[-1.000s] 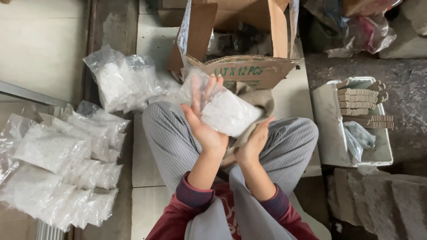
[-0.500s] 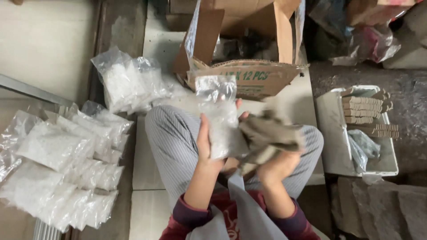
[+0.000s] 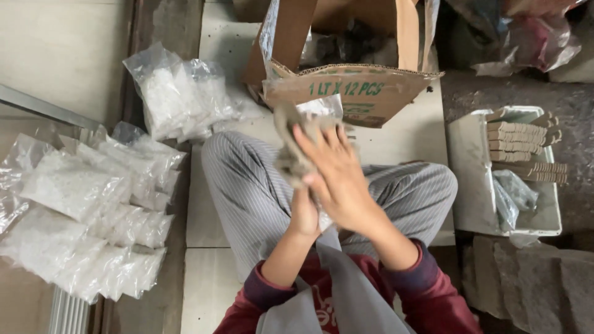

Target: The person sits on the floor and repeatedly wipes small, dark items with a cloth. They retrieve items from a cardboard box, wipe them, and place them into a white container. The person also handles plastic-wrapped items, wiping them with the cloth before setting them aside.

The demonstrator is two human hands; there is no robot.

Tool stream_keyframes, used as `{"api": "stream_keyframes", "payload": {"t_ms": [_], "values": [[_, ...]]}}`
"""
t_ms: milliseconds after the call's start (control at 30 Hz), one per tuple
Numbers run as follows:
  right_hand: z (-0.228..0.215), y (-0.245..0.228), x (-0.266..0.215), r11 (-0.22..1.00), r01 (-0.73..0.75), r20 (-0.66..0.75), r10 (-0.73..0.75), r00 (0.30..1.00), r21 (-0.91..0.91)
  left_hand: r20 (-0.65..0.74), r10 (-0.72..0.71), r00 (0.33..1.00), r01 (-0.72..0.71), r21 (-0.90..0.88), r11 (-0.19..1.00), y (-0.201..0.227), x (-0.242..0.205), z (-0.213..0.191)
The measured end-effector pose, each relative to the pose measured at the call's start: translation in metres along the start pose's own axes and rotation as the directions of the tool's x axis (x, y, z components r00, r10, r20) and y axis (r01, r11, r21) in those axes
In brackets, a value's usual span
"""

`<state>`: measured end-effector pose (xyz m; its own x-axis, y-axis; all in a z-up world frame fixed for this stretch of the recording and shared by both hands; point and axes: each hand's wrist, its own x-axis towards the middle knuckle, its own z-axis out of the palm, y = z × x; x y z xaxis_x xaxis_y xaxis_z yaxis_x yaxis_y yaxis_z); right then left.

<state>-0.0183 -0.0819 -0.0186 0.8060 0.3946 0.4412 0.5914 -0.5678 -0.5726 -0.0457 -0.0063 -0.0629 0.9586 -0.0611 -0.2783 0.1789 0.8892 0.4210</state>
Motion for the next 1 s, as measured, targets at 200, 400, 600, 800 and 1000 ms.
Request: {"api": "stream_keyframes", "payload": {"t_ms": [200,400,600,800,1000], "values": [[0.005,0.015,0.007,0.826,-0.366,0.017,0.398,0.917,0.428,-0.103,0.126,0.987,-0.118,0.082,0.990,-0.014,0.006,-0.027],[0.015,-0.009,-0.023,0.585,-0.499,0.099,0.581,0.808,0.639,-0.213,0.247,0.945,-0.211,0.178,0.961,0.029,0.007,0.035],[0.019,-0.007,-0.050,0.892,-0.236,-0.011,0.260,0.965,0.386,-0.235,0.113,0.965,-0.074,0.167,0.983,0.026,0.013,0.028],[0.004,-0.002,-0.003,0.993,0.028,0.003,-0.028,1.000,-0.112,-0.149,0.030,0.988,-0.013,0.113,0.994,0.014,0.014,0.010],[-0.001,0.018,0.016,0.881,-0.159,-0.046,0.199,0.979,0.445,-0.063,-0.046,0.997,0.050,0.064,0.997,0.011,0.015,0.003]]}}
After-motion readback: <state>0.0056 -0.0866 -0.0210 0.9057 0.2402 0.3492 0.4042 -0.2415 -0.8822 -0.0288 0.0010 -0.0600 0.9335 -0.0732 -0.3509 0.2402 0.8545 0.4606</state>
